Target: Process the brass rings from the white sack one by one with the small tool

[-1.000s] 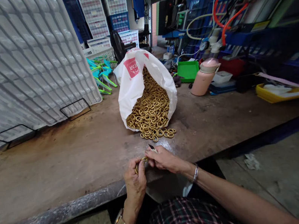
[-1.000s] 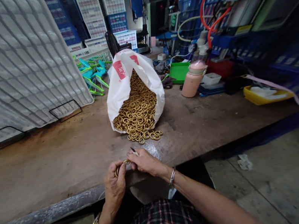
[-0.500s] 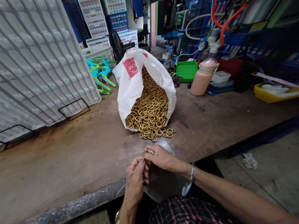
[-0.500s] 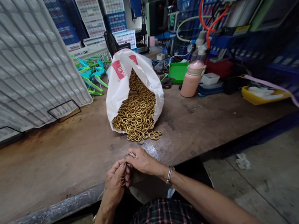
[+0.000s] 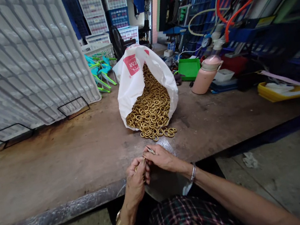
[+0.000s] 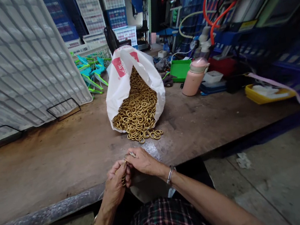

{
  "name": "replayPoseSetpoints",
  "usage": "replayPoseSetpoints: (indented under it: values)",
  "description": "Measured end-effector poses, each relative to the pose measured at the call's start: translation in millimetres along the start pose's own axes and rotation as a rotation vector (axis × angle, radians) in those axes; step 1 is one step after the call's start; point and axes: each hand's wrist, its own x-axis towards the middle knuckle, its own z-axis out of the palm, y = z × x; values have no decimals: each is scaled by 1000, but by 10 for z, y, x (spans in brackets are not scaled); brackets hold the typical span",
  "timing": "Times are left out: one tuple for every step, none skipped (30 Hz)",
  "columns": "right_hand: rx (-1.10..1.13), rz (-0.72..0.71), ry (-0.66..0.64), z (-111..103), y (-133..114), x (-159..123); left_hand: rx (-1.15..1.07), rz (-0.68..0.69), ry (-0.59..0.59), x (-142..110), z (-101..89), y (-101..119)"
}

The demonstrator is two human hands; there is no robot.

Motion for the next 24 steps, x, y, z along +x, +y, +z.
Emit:
replayPoseSetpoints:
  values:
    - [7,-4,3,4,13,6,3,-1,2,-1,-2,-6]
    - [13,-8,5,6,24,13,3,-3,4,-2,-3,-12]
    - [16,-13,6,7,33,19,3,-5,4,-2,-6,-19]
    - [11,-20,12,7,40,25,3,-4,5,-1,-8,-25]
    - [-6,-28,23,4,44,28,4,-1,7,1,-11,-31]
    - [-43,-36,39,0,46,27,6,2,11,4,-15,-37]
    - [-102,-42,57,-5,47,23,10,6,18,8,-18,-41]
    - [-184,-50,69,-11,47,13,15,9,28,14,-22,-45]
    - [-286,-58,71,-16,47,-2,23,11,38,19,-25,-47]
    - [-399,-69,61,-20,45,-21,33,14,47,25,-27,-49]
    - [-511,-83,39,-23,41,-43,45,18,57,29,-29,-50]
    - [-610,-95,12,-24,36,-67,60,24,64,33,-31,-51]
    - [-688,-107,-17,-23,28,-90,76,31,70,34,-31,-52]
    - [-744,-116,-39,-21,18,-110,91,40,74,34,-32,-53]
    - [-779,-121,-53,-17,7,-126,107,48,78,32,-32,-54]
    - [-798,-125,-61,-13,-5,-137,121,54,82,28,-31,-53]
    - [-808,-125,-64,-9,-17,-144,132,55,85,23,-30,-51]
    - [-816,-122,-64,-5,-28,-147,139,52,89,17,-28,-47]
    - [-823,-116,-64,-2,-37,-147,142,48,93,11,-26,-42]
    - [-830,-111,-69,2,-45,-146,143,42,95,6,-23,-35]
    - [-835,-110,-78,5,-50,-145,143,36,96,1,-21,-27]
    - [-839,-108,-89,7,-54,-144,143,31,97,-2,-18,-20]
    - [-843,-105,-97,10,-56,-144,144,28,97,-4,-15,-12]
    - [-848,-100,-103,11,-57,-146,145,25,99,-5,-14,-6]
